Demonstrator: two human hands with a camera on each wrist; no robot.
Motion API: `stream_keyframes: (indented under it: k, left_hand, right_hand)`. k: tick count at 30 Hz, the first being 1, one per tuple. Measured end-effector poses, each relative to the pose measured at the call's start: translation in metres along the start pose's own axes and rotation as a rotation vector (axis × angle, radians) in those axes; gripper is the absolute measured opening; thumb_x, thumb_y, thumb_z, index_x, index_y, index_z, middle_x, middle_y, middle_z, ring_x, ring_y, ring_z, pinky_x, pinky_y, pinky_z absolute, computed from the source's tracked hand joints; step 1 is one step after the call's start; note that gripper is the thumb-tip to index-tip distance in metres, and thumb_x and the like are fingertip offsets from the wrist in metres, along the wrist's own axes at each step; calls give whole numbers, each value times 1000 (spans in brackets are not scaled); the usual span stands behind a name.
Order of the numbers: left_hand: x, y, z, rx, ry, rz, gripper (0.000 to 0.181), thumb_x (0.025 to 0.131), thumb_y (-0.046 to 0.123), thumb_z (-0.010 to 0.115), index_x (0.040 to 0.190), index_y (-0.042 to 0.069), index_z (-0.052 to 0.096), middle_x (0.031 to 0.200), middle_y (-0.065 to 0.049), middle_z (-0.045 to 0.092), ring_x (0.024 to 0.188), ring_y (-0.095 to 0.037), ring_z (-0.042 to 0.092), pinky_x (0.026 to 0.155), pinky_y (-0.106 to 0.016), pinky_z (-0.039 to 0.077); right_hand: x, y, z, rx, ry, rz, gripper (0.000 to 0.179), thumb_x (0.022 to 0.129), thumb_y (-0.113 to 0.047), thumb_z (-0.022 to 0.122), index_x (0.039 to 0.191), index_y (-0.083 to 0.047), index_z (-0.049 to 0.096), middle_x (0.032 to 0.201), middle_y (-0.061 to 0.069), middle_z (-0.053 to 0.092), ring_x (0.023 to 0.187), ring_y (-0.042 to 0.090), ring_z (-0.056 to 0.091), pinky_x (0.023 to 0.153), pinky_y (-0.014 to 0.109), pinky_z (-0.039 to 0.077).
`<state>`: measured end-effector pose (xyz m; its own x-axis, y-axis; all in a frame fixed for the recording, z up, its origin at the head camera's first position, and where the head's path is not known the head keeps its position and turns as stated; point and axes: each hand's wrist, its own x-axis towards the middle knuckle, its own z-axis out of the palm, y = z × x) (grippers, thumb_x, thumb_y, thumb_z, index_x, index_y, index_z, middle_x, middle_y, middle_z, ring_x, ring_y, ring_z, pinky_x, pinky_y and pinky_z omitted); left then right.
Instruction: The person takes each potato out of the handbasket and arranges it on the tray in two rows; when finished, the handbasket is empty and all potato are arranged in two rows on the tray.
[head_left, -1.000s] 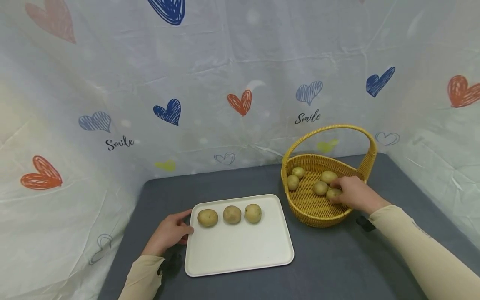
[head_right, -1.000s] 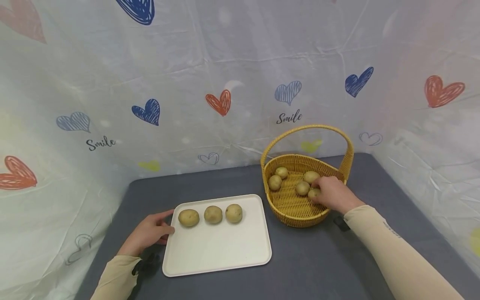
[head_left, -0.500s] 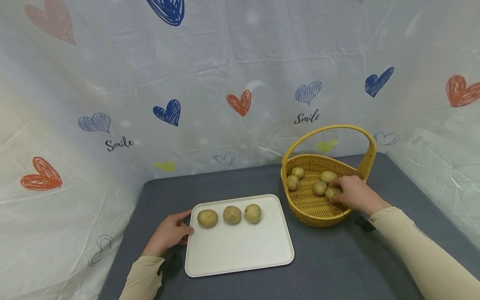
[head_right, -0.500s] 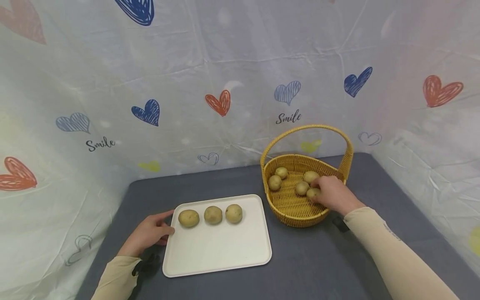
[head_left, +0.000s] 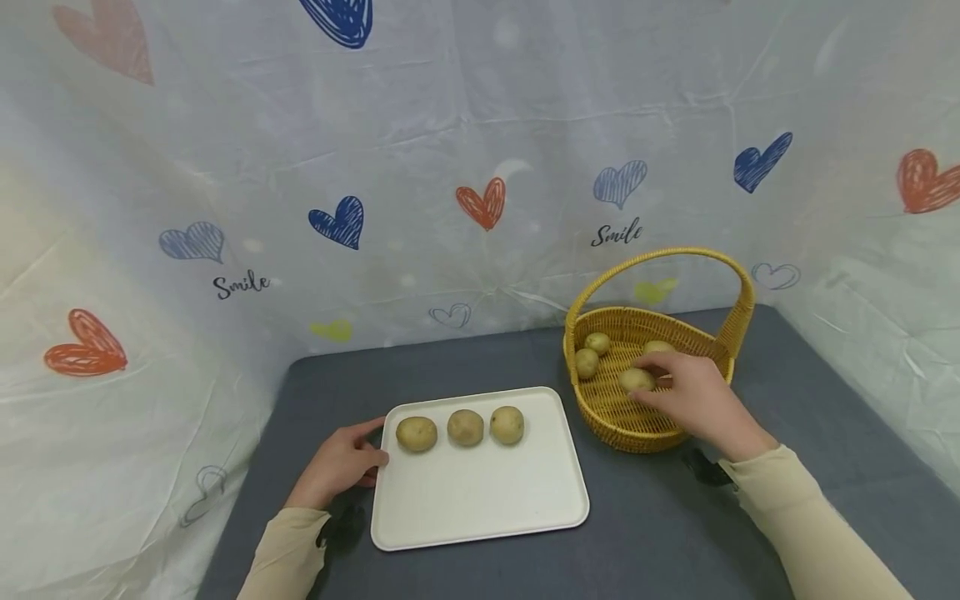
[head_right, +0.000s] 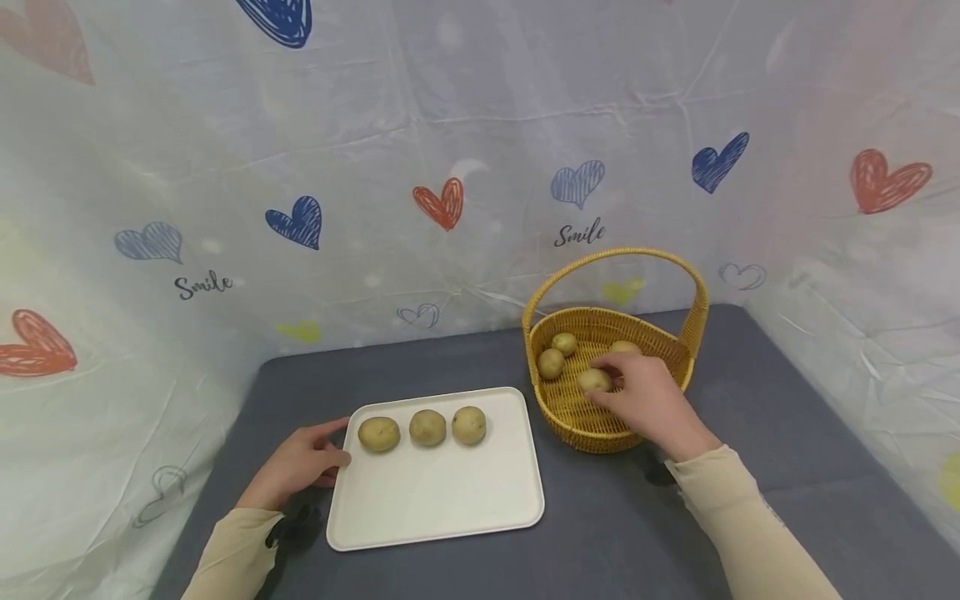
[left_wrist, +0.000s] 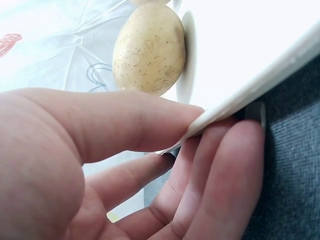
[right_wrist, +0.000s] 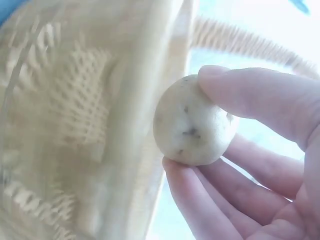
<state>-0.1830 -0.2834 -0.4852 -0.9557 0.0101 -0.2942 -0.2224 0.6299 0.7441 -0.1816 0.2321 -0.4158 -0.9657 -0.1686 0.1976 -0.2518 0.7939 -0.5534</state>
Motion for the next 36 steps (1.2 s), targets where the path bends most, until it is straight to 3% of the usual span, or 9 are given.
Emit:
stream_keyframes:
  k: [6,18,26,32,36]
  left_hand:
    - [0,2,-1,7,9,-11,76,93,9,76,164,8,48,85,-12,70,68,-21,72,65,-36,66]
    - [-1,2,-4,4,11,-1,75,93,9,76,163,7,49,86,-12,71,69,-20,72,66,-37,66]
    - [-1,3,-3,-15,11,9,73,93,8,76,161,7,51,83,-12,71,67,-20,72,64,-37,66]
    - [-1,4,-1,-10,15,6,73,92,8,75,161,7,52,81,-12,70,66,-20,71,64,-36,65]
    - [-1,3,-1,-13,17,-1,73,92,8,75,161,8,52,81,-12,70,65,-20,71,64,-36,65]
  right_hand:
    - [-6,-26,17,82,18,17,41,90,-27,89,127,-11,78,115,9,81,104,29,80,90,50,65]
    - [1,-66,59,208,-6,-45,39,86,-16,91,122,-9,77,118,8,78,105,24,76,92,43,66]
    - [11,-78,81,177,-29,-99,39,87,-14,90,123,-10,76,118,7,78,102,22,77,88,43,66]
    - [15,-77,98,48,-10,-136,36,86,-9,89,119,-6,76,108,6,76,91,18,69,79,36,59]
    - [16,-80,108,-8,-5,-164,36,84,-6,89,117,-2,75,111,11,76,97,24,73,83,40,61]
